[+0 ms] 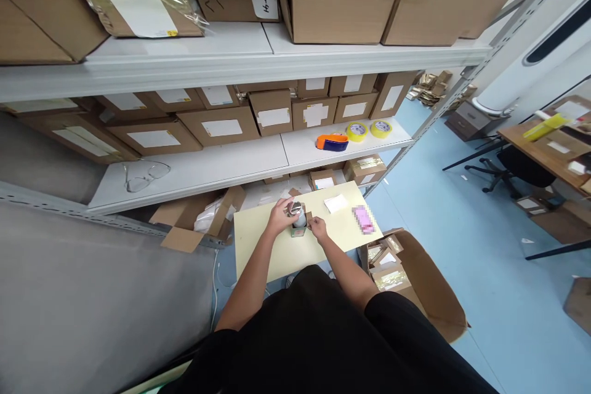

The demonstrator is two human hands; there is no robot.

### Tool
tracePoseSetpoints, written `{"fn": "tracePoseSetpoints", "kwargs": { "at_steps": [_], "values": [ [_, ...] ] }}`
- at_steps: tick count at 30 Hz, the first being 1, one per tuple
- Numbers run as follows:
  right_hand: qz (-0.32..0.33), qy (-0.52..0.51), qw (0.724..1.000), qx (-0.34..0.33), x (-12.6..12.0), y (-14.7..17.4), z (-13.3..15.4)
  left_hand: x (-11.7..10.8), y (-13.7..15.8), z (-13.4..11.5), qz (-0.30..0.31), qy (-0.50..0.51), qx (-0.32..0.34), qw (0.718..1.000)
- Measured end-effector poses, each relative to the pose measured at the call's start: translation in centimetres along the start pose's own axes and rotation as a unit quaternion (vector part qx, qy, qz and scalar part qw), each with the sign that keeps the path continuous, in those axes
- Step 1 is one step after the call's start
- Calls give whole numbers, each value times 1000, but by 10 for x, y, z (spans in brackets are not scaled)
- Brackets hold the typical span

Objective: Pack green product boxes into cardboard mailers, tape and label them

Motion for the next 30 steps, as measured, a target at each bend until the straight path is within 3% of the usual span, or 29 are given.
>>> {"fn": "tracePoseSetpoints", "kwargs": {
  "at_steps": [7, 10, 14, 17, 20, 22, 25, 30],
  "values": [
    [2, -45, 999, 19, 2, 8, -1, 38, 28, 36, 68, -138, -54, 987],
    [2, -54, 998, 24, 2, 9, -1, 49, 40, 55, 70, -155, -66, 983],
    [1, -57, 998, 30, 3, 8, 0, 39, 56, 77, -55, -95, -96, 989],
    [-8, -56, 998, 34, 4, 9, 0, 31, 63, 103, -123, -12, -226, 966],
    [-13, -49, 999, 1, 7, 13, 5, 44, 58, 119, -55, 54, -295, 952],
    [3, -21, 999, -44, 10, 17, 10, 55, 52, 121, -8, 84, -291, 953],
    [42, 57, 994, -84, 14, 21, 15, 63, 46, 121, 12, 118, -283, 952],
    [80, 77, 991, -72, 14, 24, 18, 57, 39, 121, 32, 165, -261, 951]
  ]
}}
Point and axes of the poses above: each hand's wrist, its own y-axis away from the middle knuckle, its own x-axis out of the palm, z = x × y, the point moved 5 cm from there along -y, towards the middle knuckle, and after that the axes turned 1 degree about y, right-handed, at the moved point
